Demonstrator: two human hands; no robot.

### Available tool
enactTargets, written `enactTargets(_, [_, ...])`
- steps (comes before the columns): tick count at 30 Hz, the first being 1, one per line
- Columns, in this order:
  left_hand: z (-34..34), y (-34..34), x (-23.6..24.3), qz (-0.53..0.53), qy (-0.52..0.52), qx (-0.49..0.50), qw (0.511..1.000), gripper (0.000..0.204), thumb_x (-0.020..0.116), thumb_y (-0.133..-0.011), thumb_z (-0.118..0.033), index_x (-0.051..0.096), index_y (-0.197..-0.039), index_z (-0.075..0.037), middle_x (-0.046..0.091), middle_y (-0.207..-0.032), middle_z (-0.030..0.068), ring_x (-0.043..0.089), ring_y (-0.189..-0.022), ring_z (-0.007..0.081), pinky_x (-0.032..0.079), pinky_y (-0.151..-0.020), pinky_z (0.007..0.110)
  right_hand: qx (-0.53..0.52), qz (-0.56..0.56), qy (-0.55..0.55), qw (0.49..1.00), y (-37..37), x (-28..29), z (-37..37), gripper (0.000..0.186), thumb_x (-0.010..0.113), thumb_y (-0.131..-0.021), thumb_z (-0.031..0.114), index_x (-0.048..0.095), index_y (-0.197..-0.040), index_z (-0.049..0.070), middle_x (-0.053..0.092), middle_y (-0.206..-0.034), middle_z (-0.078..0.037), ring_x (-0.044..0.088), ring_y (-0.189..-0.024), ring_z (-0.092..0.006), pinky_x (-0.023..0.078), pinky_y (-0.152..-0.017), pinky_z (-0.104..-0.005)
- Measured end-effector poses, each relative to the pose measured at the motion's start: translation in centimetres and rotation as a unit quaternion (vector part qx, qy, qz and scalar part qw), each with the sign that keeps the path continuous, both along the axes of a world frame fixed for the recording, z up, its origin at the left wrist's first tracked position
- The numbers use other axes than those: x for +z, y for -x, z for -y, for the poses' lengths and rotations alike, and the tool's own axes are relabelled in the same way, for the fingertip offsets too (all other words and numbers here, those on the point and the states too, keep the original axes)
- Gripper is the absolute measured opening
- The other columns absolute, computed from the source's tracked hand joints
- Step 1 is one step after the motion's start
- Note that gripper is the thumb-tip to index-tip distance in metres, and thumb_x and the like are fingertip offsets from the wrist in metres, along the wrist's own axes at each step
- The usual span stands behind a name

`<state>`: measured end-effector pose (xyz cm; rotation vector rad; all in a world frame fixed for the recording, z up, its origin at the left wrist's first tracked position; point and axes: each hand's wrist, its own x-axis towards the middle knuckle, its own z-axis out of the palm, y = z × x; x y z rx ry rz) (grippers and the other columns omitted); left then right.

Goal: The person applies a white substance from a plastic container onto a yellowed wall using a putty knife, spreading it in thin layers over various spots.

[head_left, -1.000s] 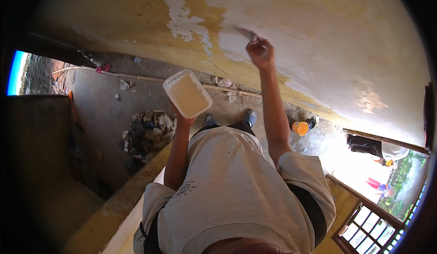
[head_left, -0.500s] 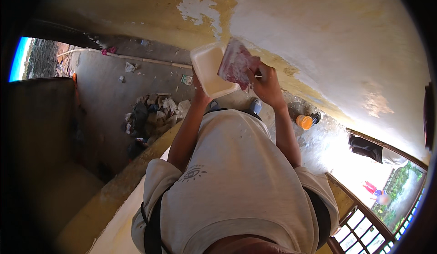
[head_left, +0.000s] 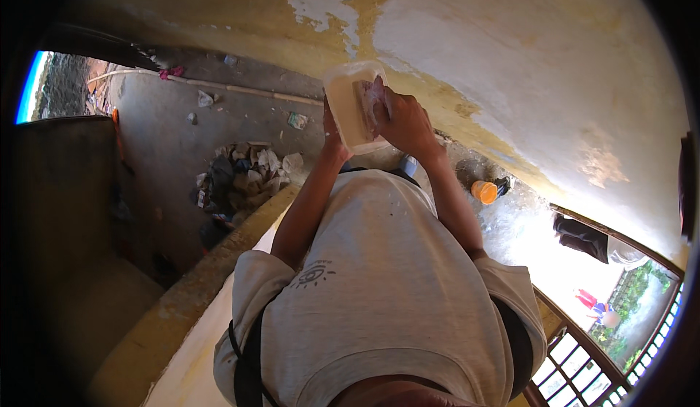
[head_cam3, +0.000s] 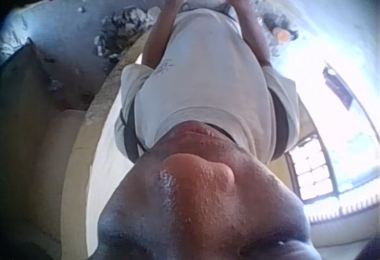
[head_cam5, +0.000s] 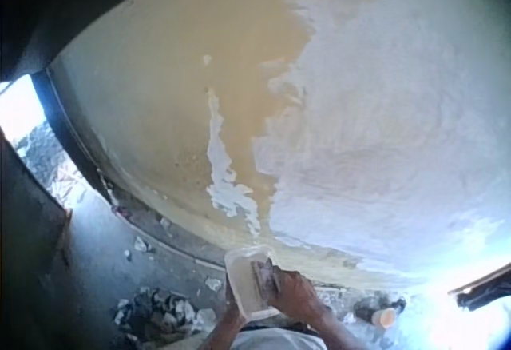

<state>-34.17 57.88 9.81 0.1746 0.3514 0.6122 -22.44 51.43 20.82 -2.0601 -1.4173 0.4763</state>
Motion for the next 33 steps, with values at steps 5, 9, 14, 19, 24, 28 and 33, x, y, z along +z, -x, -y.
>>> enactTargets(5, [-0.1, 0.1, 1.0, 0.003, -0.025, -0.001, 1.0, 0.069, 0.028, -0.092, -0.061, 0.038, -0.139, -0.011, 0.048, -0.134, 0.0108, 0.049, -0.122, 0.0276, 0.044, -0.099, 0.047, -0.006, -0.067, -0.004, 0.998, -2.3, -0.7, 0.5, 0.017, 0.055, -0.088, 0.013, 0.058, -0.093, -0.002, 0.058, -0.067, -0.016, 0.06, -0.061, -0.0272, 0.045, -0.054, -0.0362])
enactTargets(9, [-0.8, -0.2, 1.7, -0.022, -0.116, 0.017, 0.993, 0.07, 0.033, -0.091, -0.058, 0.034, -0.141, -0.009, 0.041, -0.14, 0.0135, 0.043, -0.128, 0.0297, 0.042, -0.1, 0.05, -0.062, -0.506, -0.045, 0.859, -2.6, -0.8, 1.6, 0.018, 0.056, -0.092, 0.018, 0.06, -0.096, 0.0, 0.058, -0.072, -0.002, 0.055, -0.061, -0.0065, 0.041, -0.05, -0.0214])
enactTargets(14, [-3.3, -0.8, 3.7, 0.109, -0.084, 0.043, 0.99, 0.071, 0.038, -0.091, -0.055, 0.029, -0.143, -0.008, 0.035, -0.145, 0.0156, 0.036, -0.133, 0.0307, 0.04, -0.102, 0.051, -0.063, -0.814, -0.213, 0.537, -0.5, -3.7, 1.9, 0.021, 0.06, -0.087, 0.015, 0.062, -0.104, 0.004, 0.068, -0.1, -0.007, 0.061, -0.073, -0.0117, 0.05, -0.059, -0.0228])
enactTargets(19, [-4.5, 0.4, 0.8, 0.153, -0.136, 0.061, 0.977, 0.054, 0.048, -0.094, -0.034, 0.033, -0.141, -0.01, 0.039, -0.141, 0.0105, 0.038, -0.13, 0.0275, 0.037, -0.106, 0.045, -0.162, -0.863, -0.205, 0.433, 0.9, -1.9, -0.4, 0.018, 0.061, -0.084, 0.009, 0.063, -0.101, 0.005, 0.068, -0.101, -0.008, 0.063, -0.074, -0.0156, 0.056, -0.067, -0.0246])
enactTargets(24, [-4.4, 4.0, -4.6, 0.117, -0.071, 0.111, 0.984, 0.054, 0.051, -0.092, -0.033, 0.036, -0.139, -0.011, 0.041, -0.141, 0.0091, 0.04, -0.129, 0.0265, 0.036, -0.106, 0.046, -0.051, -0.915, -0.194, 0.349, -1.5, -3.4, -5.4, 0.015, 0.057, -0.089, 0.007, 0.056, -0.1, -0.002, 0.061, -0.094, -0.012, 0.061, -0.074, -0.0184, 0.056, -0.061, -0.0184])
enactTargets(28, [-3.9, 6.5, -6.4, 0.088, 0.023, 0.144, 0.985, 0.054, 0.054, -0.09, -0.033, 0.039, -0.138, -0.013, 0.043, -0.14, 0.0082, 0.041, -0.128, 0.026, 0.036, -0.105, 0.047, -0.048, -0.949, -0.188, 0.247, -4.1, -1.3, -10.3, 0.019, 0.049, -0.093, 0.008, 0.051, -0.104, -0.008, 0.057, -0.101, -0.019, 0.061, -0.08, -0.0192, 0.057, -0.064, -0.0182])
enactTargets(33, [-3.6, 7.7, -7.9, 0.098, 0.071, 0.161, 0.98, 0.054, 0.058, -0.088, -0.033, 0.042, -0.136, -0.015, 0.046, -0.138, 0.0072, 0.044, -0.126, 0.0254, 0.035, -0.104, 0.049, 0.022, -0.947, -0.301, 0.108, -12.0, 3.6, -14.2, 0.024, 0.045, -0.091, 0.002, 0.053, -0.108, -0.014, 0.056, -0.107, -0.023, 0.061, -0.087, -0.0261, 0.058, -0.07, -0.0286])
